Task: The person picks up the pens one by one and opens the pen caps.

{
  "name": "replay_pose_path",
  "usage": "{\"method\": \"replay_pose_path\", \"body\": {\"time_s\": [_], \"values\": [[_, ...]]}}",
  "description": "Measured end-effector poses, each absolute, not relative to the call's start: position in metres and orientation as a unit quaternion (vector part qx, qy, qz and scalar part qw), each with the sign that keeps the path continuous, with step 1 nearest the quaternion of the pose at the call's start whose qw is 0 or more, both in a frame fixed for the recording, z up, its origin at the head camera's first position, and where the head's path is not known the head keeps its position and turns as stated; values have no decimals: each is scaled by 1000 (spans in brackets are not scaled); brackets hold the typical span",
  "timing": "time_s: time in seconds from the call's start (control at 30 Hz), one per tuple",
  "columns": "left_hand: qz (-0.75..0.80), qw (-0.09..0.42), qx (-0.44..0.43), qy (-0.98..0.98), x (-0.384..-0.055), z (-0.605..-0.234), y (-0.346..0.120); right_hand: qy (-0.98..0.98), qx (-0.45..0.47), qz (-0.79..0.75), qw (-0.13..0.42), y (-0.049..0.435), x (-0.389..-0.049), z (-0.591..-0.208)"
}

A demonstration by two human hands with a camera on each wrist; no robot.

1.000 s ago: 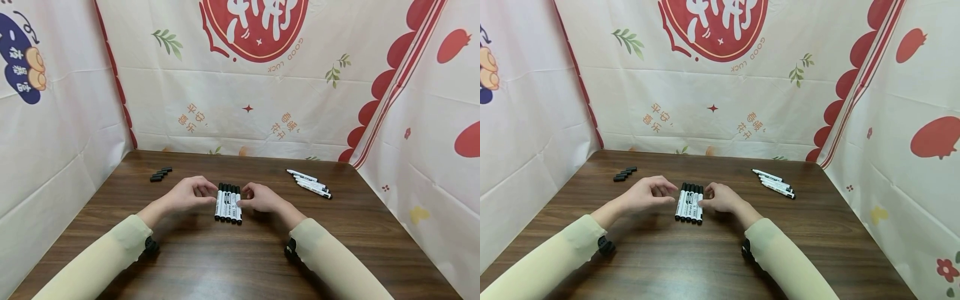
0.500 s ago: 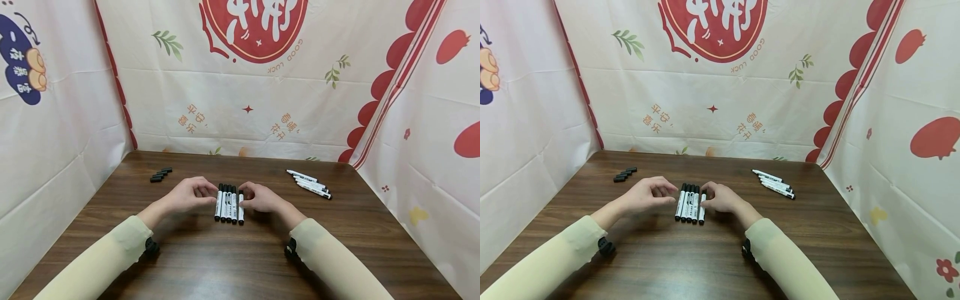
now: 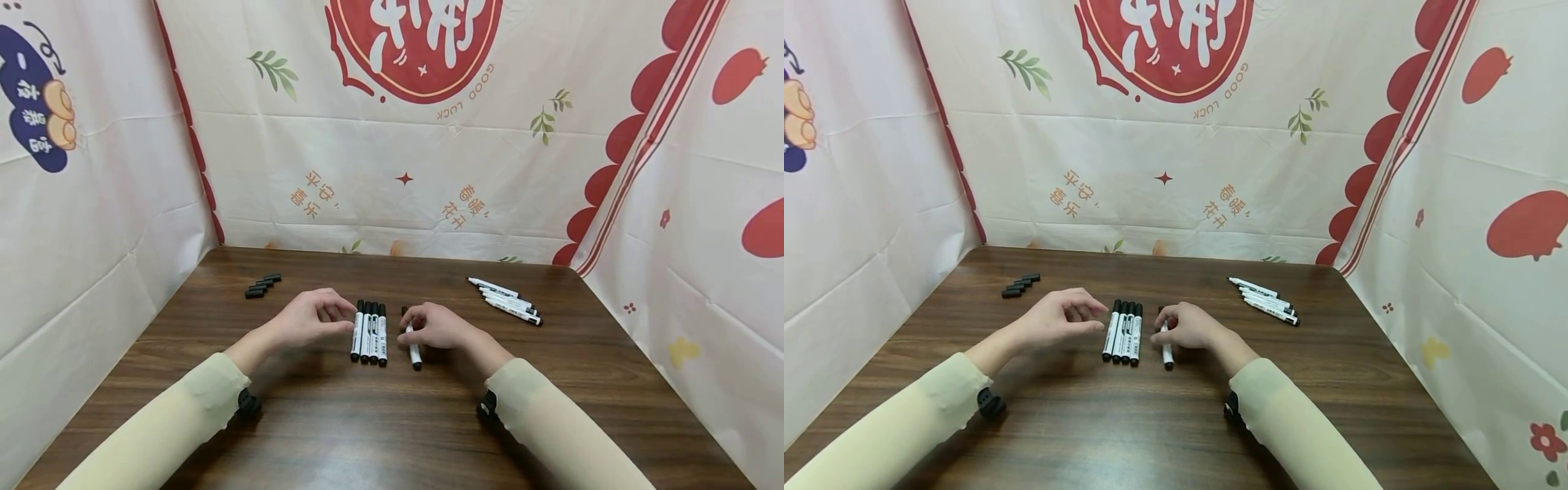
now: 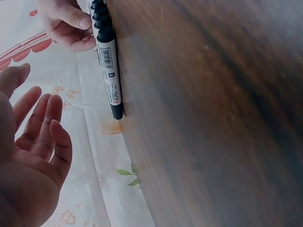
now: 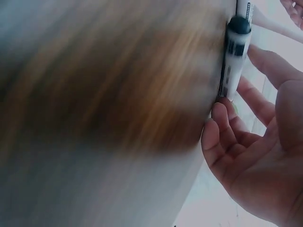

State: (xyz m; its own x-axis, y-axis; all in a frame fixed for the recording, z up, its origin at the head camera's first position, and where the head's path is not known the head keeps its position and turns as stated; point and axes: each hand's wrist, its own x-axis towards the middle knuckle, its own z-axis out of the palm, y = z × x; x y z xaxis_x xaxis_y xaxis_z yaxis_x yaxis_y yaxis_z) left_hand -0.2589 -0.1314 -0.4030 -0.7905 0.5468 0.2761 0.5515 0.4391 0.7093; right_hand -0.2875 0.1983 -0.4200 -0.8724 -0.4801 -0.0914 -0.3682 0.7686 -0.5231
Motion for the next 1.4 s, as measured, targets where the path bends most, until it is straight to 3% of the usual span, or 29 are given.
{"method": "replay_pose_path", "body": {"time_s": [0.3, 0.7, 0.97, 1.4], "values": [[-412, 5, -326, -851, -258, -404, -131, 933, -258, -229, 98, 217, -281, -419], [-421, -2, -334, -843, -255, -403, -122, 896, -259, -336, 133, 248, -273, -412], [-426, 5, -356, -832, -256, -399, -113, 866, -315, -371, 110, 239, -265, -398], [-405, -3, -399, -823, -253, -396, -89, 818, -383, -407, 135, 213, -253, -380]]}}
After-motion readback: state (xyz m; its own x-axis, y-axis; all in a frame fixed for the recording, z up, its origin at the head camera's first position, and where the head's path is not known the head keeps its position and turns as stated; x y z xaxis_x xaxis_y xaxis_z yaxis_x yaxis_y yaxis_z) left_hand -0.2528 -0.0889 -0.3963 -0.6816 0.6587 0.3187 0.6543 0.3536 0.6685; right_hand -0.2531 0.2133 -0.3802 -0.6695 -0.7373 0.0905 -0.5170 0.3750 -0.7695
